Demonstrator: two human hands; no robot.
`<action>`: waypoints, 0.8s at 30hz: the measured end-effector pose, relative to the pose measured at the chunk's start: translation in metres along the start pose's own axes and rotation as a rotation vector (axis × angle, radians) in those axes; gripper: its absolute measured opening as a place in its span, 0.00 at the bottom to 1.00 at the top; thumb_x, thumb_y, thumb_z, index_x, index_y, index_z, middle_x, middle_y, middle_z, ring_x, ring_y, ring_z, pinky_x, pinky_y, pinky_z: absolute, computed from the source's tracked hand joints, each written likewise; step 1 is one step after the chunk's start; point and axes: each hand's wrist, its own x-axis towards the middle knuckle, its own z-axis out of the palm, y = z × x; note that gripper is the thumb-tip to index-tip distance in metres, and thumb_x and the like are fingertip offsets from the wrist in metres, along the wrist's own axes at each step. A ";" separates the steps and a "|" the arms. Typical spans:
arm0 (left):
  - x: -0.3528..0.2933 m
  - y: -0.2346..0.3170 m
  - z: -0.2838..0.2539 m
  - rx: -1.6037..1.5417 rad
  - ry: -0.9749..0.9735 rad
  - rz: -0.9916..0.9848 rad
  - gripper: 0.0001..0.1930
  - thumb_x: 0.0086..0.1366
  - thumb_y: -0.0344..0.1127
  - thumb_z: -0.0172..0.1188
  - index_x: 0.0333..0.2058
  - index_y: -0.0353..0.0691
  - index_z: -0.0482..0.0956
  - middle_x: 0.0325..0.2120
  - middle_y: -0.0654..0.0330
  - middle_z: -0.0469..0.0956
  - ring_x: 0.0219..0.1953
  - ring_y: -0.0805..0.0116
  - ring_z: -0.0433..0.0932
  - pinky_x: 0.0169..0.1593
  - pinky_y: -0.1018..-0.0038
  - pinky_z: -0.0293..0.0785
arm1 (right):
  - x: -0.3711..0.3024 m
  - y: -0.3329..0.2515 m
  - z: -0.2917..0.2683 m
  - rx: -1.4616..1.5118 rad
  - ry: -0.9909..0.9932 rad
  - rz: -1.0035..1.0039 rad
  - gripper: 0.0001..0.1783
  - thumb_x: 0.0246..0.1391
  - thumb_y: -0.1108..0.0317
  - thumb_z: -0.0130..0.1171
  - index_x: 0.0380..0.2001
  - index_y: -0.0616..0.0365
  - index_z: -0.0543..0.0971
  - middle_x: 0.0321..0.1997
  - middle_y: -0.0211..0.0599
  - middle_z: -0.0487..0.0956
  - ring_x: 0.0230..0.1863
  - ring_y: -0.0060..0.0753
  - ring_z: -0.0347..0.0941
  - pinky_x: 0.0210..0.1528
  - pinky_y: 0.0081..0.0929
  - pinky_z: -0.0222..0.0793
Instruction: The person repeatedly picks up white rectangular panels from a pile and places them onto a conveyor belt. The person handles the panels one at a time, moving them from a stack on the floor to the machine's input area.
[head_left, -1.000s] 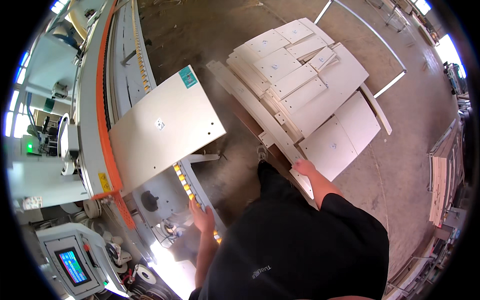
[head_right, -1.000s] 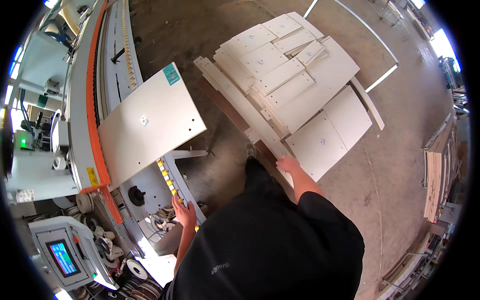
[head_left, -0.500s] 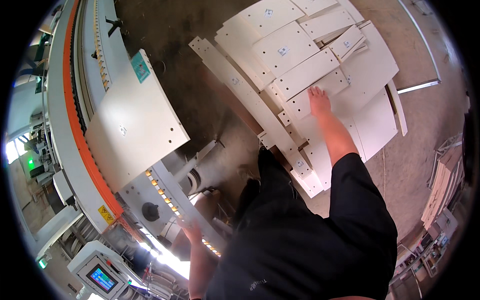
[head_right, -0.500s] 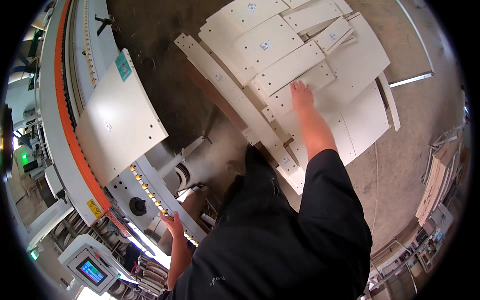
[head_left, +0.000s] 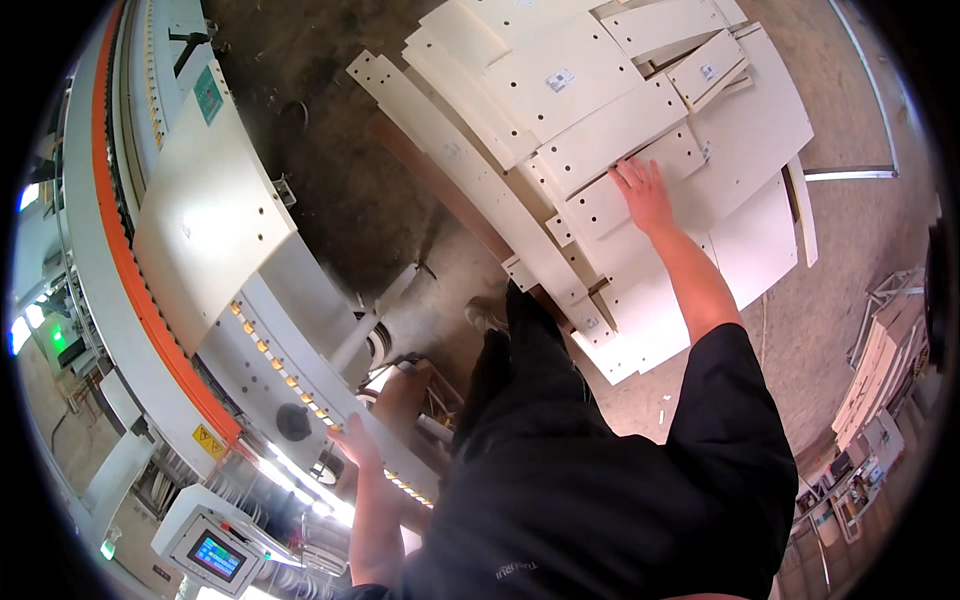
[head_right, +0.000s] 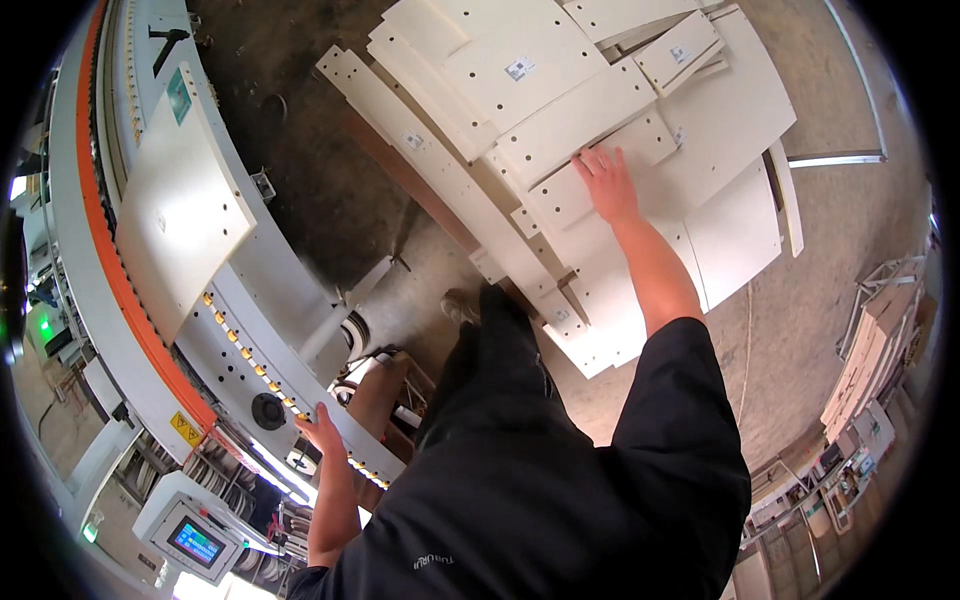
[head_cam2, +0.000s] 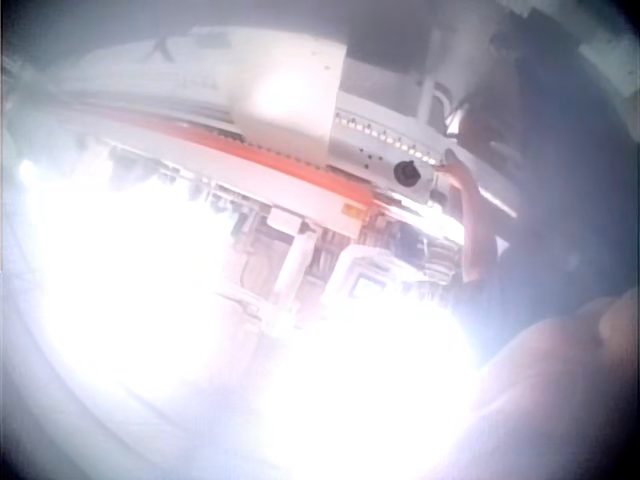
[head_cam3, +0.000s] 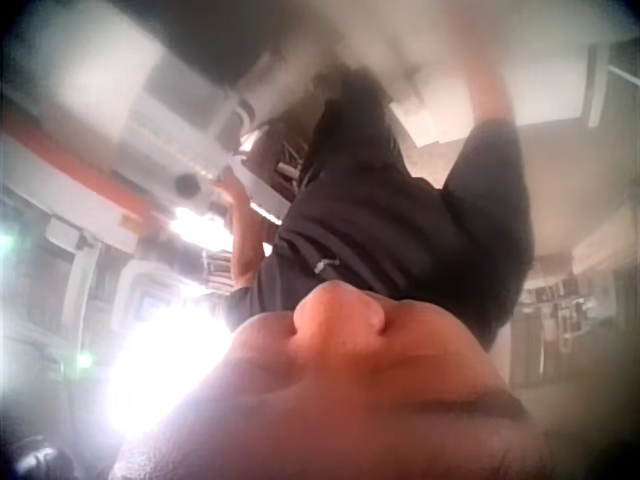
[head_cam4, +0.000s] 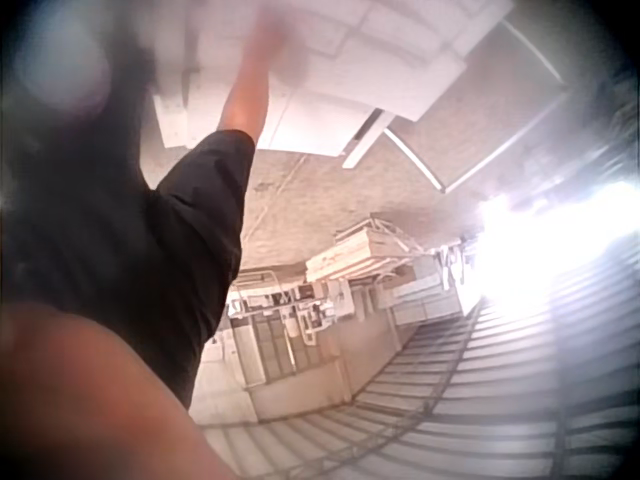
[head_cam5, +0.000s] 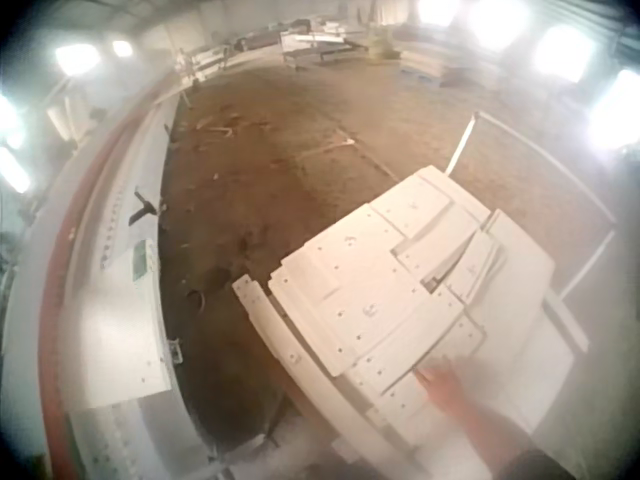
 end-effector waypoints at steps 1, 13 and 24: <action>0.002 0.001 0.001 -0.009 0.002 0.016 0.45 0.62 0.53 0.63 0.68 0.32 0.54 0.58 0.38 0.70 0.57 0.42 0.73 0.60 0.53 0.68 | 0.001 0.002 0.002 0.003 0.022 -0.010 0.35 0.61 0.70 0.53 0.72 0.40 0.64 0.73 0.28 0.64 0.78 0.38 0.52 0.79 0.55 0.45; -0.007 0.012 0.003 0.063 0.066 -0.054 0.42 0.59 0.54 0.60 0.66 0.34 0.59 0.56 0.39 0.73 0.57 0.40 0.74 0.60 0.51 0.68 | -0.041 -0.002 -0.026 0.112 -0.226 -0.074 0.34 0.54 0.68 0.61 0.66 0.40 0.71 0.71 0.28 0.66 0.76 0.38 0.55 0.79 0.61 0.40; 0.006 0.001 0.013 0.168 0.105 -0.096 0.40 0.61 0.55 0.59 0.66 0.37 0.62 0.58 0.44 0.73 0.59 0.43 0.74 0.59 0.51 0.69 | 0.054 0.018 -0.099 0.134 0.064 -0.085 0.39 0.49 0.73 0.66 0.66 0.39 0.71 0.72 0.26 0.65 0.77 0.39 0.55 0.79 0.60 0.41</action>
